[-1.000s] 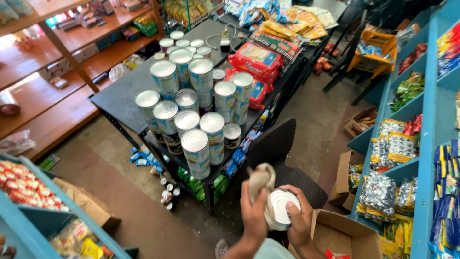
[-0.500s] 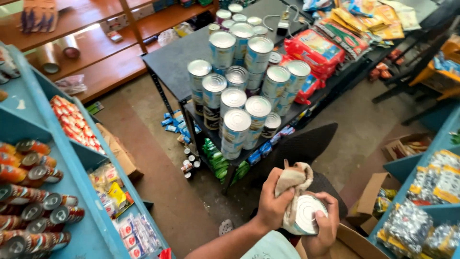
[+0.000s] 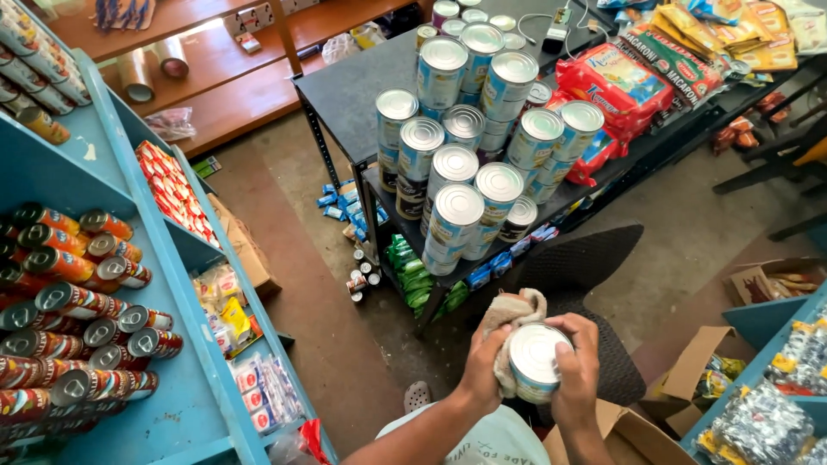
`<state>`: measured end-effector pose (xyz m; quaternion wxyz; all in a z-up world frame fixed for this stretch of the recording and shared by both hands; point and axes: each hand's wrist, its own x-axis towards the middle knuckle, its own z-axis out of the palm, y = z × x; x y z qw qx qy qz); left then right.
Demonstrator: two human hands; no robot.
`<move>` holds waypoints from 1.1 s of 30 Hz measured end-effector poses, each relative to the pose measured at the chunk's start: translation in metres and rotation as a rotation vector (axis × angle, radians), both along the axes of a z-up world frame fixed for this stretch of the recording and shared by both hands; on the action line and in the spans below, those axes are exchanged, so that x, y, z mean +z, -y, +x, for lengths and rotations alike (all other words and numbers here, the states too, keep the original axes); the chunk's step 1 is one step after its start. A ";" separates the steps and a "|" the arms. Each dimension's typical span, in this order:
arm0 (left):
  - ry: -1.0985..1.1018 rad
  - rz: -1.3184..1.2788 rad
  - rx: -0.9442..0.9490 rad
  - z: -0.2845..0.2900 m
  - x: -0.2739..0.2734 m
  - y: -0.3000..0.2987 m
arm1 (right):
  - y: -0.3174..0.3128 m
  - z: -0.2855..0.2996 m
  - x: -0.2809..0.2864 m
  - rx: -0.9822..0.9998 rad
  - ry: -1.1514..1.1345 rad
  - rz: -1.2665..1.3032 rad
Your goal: Wiping canned goods with a cloth and placing them onto store shelves.
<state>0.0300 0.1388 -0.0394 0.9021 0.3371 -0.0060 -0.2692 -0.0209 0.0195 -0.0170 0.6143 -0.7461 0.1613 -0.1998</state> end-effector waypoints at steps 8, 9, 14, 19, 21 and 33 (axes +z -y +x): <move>-0.361 -0.135 0.072 0.010 -0.008 -0.011 | -0.016 0.006 0.001 -0.024 0.040 -0.264; -0.281 -0.122 0.144 0.013 -0.008 -0.012 | -0.023 0.002 0.013 0.030 0.047 -0.278; -0.045 0.025 0.329 0.012 0.009 -0.014 | -0.044 -0.013 0.024 0.229 -0.013 -0.097; 0.564 0.341 0.313 -0.022 0.032 -0.010 | -0.041 -0.009 0.011 -0.057 0.290 0.133; 0.699 0.259 0.339 -0.029 0.028 -0.005 | -0.035 -0.007 0.016 -0.081 0.317 0.115; 0.965 0.265 0.519 -0.024 0.066 -0.022 | -0.029 -0.028 -0.018 -0.066 0.287 0.292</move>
